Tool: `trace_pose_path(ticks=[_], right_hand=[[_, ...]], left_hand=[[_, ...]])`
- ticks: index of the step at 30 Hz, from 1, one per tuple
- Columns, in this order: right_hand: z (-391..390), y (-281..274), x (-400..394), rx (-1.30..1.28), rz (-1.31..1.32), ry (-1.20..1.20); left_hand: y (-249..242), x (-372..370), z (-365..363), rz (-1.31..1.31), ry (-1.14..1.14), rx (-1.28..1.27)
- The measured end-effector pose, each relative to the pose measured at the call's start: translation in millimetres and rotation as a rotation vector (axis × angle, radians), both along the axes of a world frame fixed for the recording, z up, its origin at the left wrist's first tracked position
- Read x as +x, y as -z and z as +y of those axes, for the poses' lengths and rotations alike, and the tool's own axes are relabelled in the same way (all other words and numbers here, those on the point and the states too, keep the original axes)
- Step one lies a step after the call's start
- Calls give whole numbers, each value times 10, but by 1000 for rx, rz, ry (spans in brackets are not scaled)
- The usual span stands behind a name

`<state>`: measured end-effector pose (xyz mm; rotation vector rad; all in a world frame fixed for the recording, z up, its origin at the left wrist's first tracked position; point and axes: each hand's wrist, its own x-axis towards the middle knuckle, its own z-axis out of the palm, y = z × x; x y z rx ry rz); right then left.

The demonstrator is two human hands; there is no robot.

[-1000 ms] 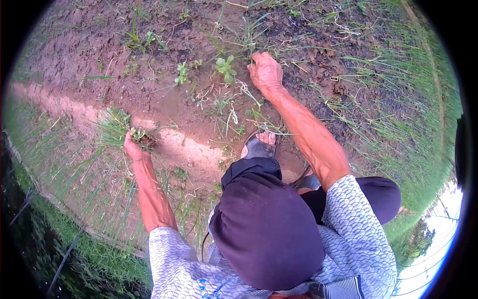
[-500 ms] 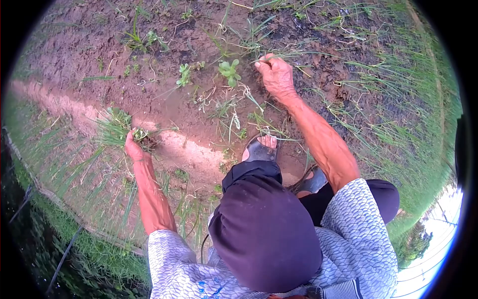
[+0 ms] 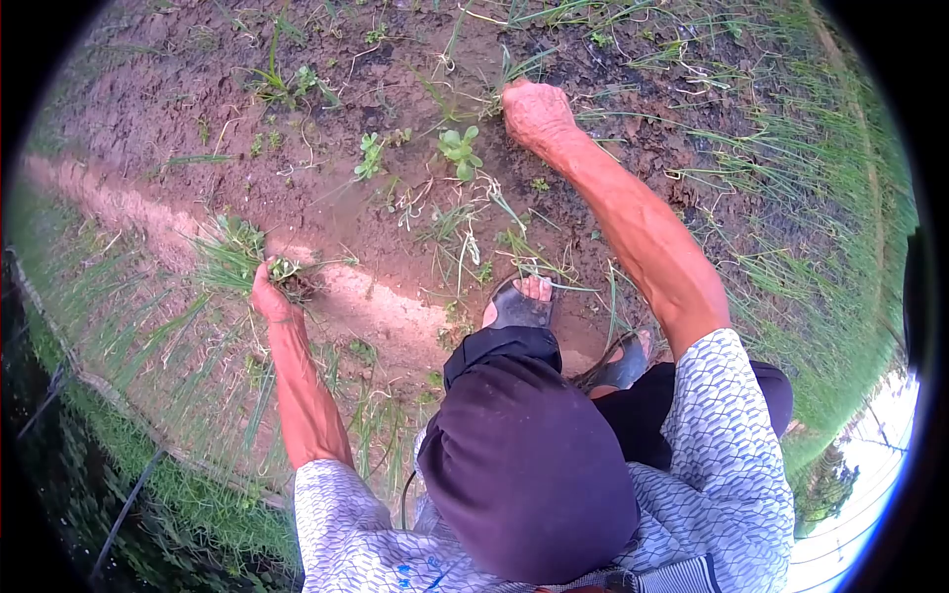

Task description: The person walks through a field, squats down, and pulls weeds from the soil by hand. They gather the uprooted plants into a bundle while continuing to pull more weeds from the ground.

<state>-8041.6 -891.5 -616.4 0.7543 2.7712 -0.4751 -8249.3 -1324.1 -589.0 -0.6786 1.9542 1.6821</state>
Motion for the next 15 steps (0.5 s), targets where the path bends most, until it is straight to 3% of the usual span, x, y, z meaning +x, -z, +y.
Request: trace_pose_path(ticks=[2, 5, 6, 9, 10, 11, 13, 15], right_hand=[[17, -38, -60, -33, -86, -19], [56, -73, -5, -181, -99, 186], [100, 65, 89, -157, 23, 202], [350, -31, 260, -517, 175, 593], [382, -105, 272, -744, 256, 761], [394, -227, 269, -811, 265, 803], [429, -211, 165, -760, 98, 727], [431, -21, 52, -669, 152, 496]], left_hand=[[7, -6, 11, 0, -37, 25], [-47, 23, 72, 23, -40, 5], [-58, 24, 88, 18, -38, 14], [-73, 44, 64, -4, -51, 25], [-77, 52, 80, -10, -65, 29], [-78, 52, 116, -16, -73, 35], [-37, 23, 84, 1, -19, 9], [8, -18, -35, -22, 48, -17]])
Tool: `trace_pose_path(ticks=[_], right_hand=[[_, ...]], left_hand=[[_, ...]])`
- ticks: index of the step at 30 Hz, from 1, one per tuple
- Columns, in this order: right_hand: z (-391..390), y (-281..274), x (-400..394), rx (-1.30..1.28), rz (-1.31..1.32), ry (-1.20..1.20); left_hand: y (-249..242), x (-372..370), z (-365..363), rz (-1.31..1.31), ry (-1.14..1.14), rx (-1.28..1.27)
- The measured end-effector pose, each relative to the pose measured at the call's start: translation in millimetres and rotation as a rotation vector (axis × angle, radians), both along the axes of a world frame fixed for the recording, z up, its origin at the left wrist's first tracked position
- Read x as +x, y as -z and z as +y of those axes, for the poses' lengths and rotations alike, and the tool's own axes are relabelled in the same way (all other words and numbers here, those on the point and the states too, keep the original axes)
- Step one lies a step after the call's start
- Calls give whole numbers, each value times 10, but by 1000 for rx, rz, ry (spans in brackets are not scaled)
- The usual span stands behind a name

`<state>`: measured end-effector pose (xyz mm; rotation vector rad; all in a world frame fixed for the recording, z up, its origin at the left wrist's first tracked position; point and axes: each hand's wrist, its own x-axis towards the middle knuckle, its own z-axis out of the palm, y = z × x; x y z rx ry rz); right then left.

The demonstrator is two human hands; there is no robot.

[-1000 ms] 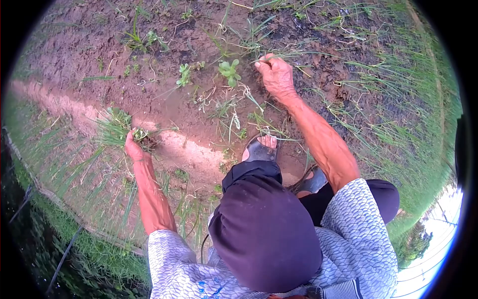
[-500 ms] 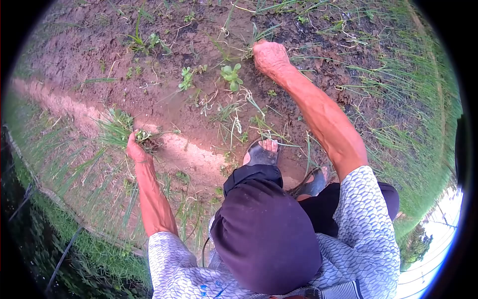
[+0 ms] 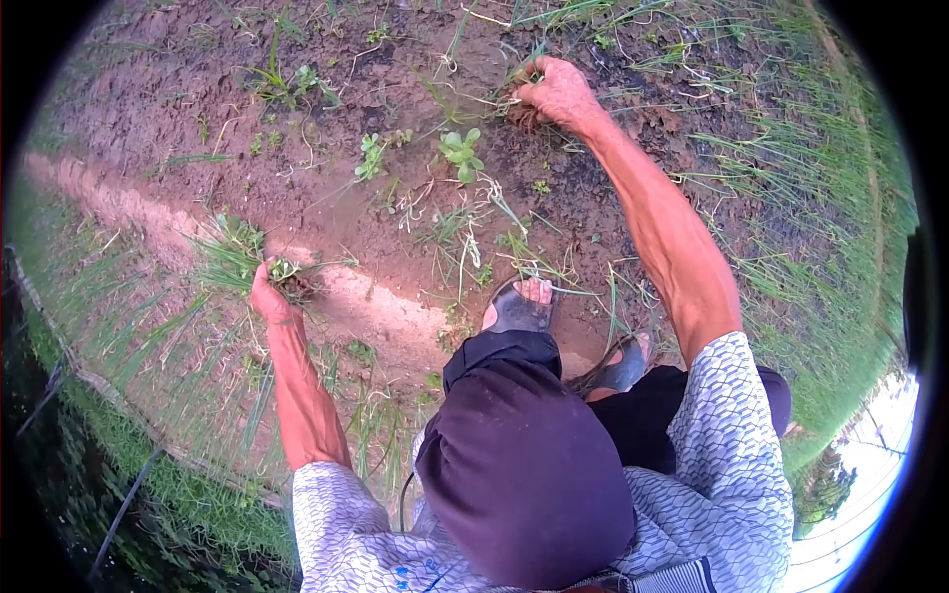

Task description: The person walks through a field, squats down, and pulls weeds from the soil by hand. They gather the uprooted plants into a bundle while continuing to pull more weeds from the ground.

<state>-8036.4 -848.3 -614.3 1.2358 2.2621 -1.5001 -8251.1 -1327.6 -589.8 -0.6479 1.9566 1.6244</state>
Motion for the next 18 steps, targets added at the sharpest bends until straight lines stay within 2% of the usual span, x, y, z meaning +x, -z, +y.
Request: trace_pose_path(ticks=[4, 5, 8, 9, 12, 13, 14, 16, 18], right_hand=[[-113, 235, -176, 239, 63, -390], [-117, 195, -219, 208, 5, -436], [-185, 320, -299, 486, 62, -510], [-185, 355, -286, 456, 30, -500], [-169, 242, -299, 365, 48, -108], [-123, 159, -277, 168, 142, 68], [-97, 180, -292, 81, 207, 140], [-61, 118, -342, 163, 102, -157], [-133, 200, -375, 341, 314, -433]], left_hand=[[2, -5, 27, -13, -32, -10], [-22, 15, 43, -15, -39, -6], [-97, 39, 121, -17, -41, 34], [-123, 60, 151, 10, -58, -13], [-144, 75, 168, 21, -61, -37], [-127, 72, 137, 23, -81, -27], [-107, 58, 120, 22, -94, -17], [-100, 48, 160, 11, -87, 0], [-156, 75, 190, -1, -68, 2]])
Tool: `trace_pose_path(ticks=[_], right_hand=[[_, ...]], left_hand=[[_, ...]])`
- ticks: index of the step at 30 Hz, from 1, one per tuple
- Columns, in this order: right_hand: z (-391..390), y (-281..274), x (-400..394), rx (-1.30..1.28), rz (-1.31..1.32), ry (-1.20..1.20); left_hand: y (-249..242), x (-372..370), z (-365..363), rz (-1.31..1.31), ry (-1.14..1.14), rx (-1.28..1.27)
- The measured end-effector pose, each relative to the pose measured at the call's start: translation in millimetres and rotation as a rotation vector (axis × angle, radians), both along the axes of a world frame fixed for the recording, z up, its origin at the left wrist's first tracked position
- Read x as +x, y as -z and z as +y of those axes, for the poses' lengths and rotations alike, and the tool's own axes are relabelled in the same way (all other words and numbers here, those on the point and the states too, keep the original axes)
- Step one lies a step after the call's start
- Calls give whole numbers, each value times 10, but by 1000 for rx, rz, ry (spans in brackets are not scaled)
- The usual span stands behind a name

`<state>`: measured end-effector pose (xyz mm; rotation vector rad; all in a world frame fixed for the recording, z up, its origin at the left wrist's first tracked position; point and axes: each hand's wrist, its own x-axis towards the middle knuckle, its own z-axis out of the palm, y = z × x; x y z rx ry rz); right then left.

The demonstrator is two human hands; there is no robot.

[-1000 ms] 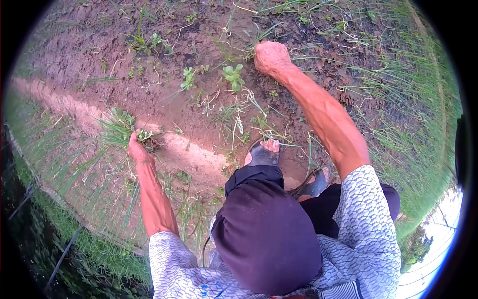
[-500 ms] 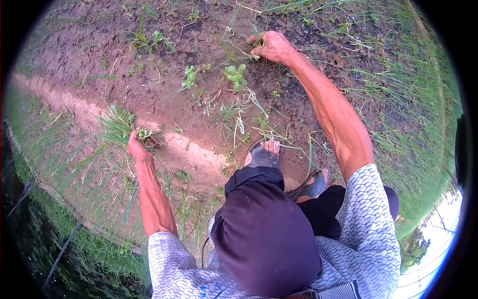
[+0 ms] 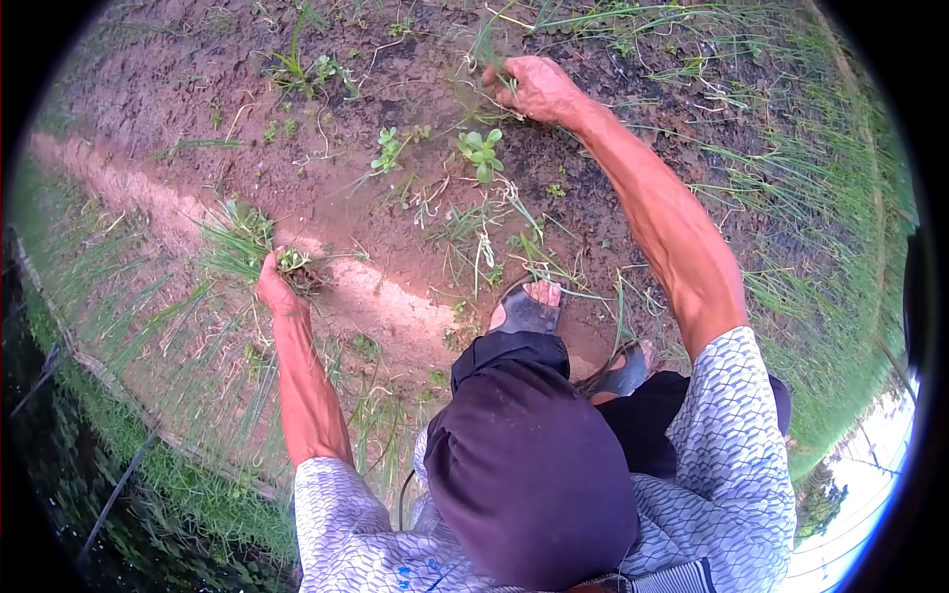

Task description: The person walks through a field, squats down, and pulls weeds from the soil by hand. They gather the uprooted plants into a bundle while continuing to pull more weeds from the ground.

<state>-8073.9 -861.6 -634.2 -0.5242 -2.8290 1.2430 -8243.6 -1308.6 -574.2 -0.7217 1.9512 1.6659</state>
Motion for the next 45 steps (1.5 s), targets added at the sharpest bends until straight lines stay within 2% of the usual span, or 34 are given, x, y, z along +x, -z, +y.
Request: trace_pose_path(ticks=[2, 4, 7, 10, 11, 14, 15, 16, 18, 20, 21, 22, 24, 26, 27, 28, 30, 32, 34, 36, 40, 41, 42, 43, 45], right_hand=[[-119, -75, -103, 60, -117, -189], [-302, -127, -168, 232, -181, -274], [-509, -170, -205, 333, -103, -276], [-596, -185, -214, 277, -81, -149], [-605, -151, -206, 287, -10, -148], [-512, -196, -230, 169, 200, 65], [-419, -247, -250, 210, 380, 111], [-336, -542, -201, 211, 367, 139], [-143, -853, -49, -110, 223, 219], [-62, -1099, 240, -744, -40, 257], [-63, -1177, 372, -737, -274, 200], [-72, -1088, 458, -684, -467, 27], [-314, -799, 523, -178, -590, -226], [-619, -435, 520, -88, -366, -41], [-745, -356, 439, -44, -305, 8], [-871, -195, 374, 23, -127, -8], [-1009, -130, 238, -73, -101, -100], [-1131, -5, 102, 73, -40, -180], [-1181, -10, 56, 120, -127, -162], [-1182, 57, 90, 41, 1, -80], [-946, -651, 340, -326, 76, 139], [-808, -703, 485, -406, -99, 171], [-669, -729, 627, -474, -74, 252], [-487, -985, 705, -600, -237, 454], [-187, -906, 863, -458, -167, 666]], left_hand=[[-40, 15, 83, 55, -47, -48], [1, 8, 33, 67, -47, -61], [53, -17, -3, 60, -53, -55], [77, -31, -59, 51, -33, -55], [98, -49, -93, 44, -25, -47], [95, -35, -98, 17, -13, -28], [60, -25, -63, 3, -11, -30], [26, -18, -18, -10, -6, -30], [24, -10, -8, 9, -4, -22], [78, -28, -72, 46, 2, -12], [103, -36, -101, 48, -11, -27], [117, -30, -124, 50, -23, -23], [138, -48, -125, 50, -27, -11], [235, -113, -223, 31, -21, -17], [192, -79, -183, 48, -26, -25], [148, -51, -142, 64, -29, -32], [113, -51, -116, 55, -35, -73], [144, -53, -125, 73, -25, -80], [158, -71, -150, 41, -3, -24], [180, -79, -168, 60, -13, -22], [154, -66, -135, 34, -23, -23], [149, -79, -142, 16, 6, -4], [156, -78, -148, 9, 4, 11], [111, -68, -112, 0, 4, 24], [107, -53, -127, -30, 18, 55]])
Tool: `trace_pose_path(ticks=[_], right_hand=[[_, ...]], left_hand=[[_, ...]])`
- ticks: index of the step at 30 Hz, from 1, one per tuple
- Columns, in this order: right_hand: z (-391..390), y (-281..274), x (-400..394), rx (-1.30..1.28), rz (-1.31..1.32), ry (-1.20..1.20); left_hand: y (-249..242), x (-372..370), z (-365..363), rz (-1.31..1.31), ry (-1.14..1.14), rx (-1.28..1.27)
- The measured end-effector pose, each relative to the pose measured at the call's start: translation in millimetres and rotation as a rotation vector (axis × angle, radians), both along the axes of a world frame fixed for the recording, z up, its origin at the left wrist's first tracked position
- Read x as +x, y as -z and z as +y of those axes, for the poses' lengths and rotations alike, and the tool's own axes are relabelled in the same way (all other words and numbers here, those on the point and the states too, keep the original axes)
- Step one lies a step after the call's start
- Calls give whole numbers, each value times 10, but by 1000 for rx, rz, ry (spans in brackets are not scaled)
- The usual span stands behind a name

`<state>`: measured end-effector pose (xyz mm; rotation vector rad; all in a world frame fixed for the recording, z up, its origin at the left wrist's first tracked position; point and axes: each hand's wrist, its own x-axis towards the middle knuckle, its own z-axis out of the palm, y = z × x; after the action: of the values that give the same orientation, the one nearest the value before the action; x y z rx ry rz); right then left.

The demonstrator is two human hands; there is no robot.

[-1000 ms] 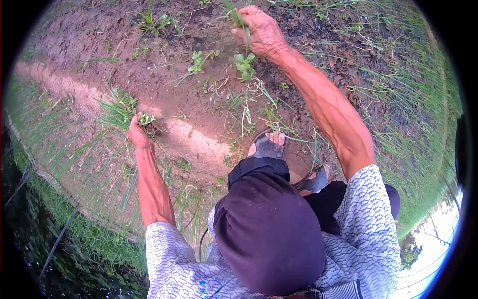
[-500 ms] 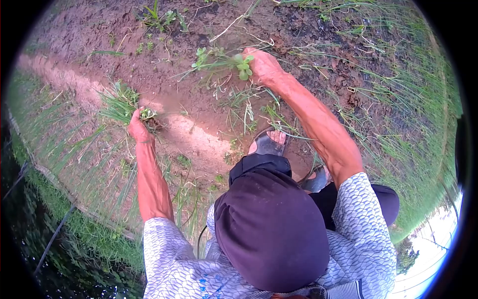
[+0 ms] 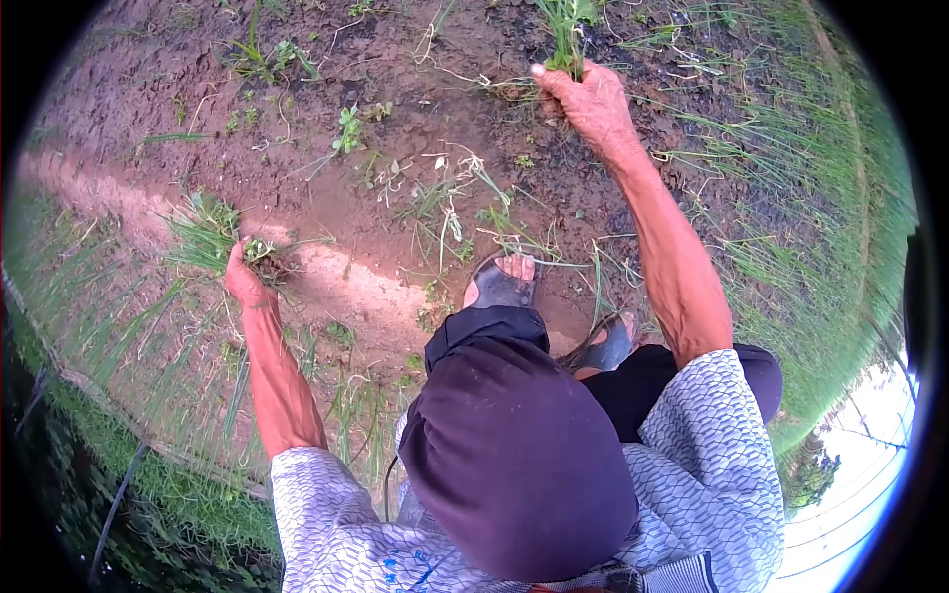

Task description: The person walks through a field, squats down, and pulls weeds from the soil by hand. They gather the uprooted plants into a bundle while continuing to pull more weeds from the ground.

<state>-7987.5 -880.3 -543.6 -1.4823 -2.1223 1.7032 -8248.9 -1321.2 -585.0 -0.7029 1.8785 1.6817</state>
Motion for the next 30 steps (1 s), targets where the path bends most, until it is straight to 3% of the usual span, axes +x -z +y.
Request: trace_pose_path(ticks=[3, 5, 10, 13, 14, 15, 17, 19, 23, 26, 29, 30], right_hand=[[215, 346, 75, 511, -246, -309], [129, 324, -70, 528, -404, -546], [-11, 617, -181, 687, -546, -725], [20, 628, -111, 613, -412, -565], [11, 502, -102, 711, -213, -450], [80, 330, -59, 431, -320, -406], [97, 275, 22, 251, -365, -355], [16, 314, 40, 526, -440, -602], [-141, 551, -31, 617, -538, -804], [-126, 554, -62, 580, -504, -725], [-76, 254, 8, 370, -448, -690], [-68, 360, 101, 446, -448, -766]], left_hand=[[-87, 41, 111, 8, -20, -28], [-51, 10, 68, 11, 4, -30], [4, -19, -2, 22, 20, -1], [-13, 0, -8, -13, 20, 26], [-45, 12, 27, -12, 11, 32], [-59, 21, 54, -11, 5, 38], [-25, 6, 9, 1, 15, 13], [-7, -10, -14, 11, 46, 3], [21, -21, -41, -4, 26, -2], [35, -52, -49, 11, 29, -3], [48, -36, -57, 12, 10, -12], [55, -46, -57, 12, 4, -6]])
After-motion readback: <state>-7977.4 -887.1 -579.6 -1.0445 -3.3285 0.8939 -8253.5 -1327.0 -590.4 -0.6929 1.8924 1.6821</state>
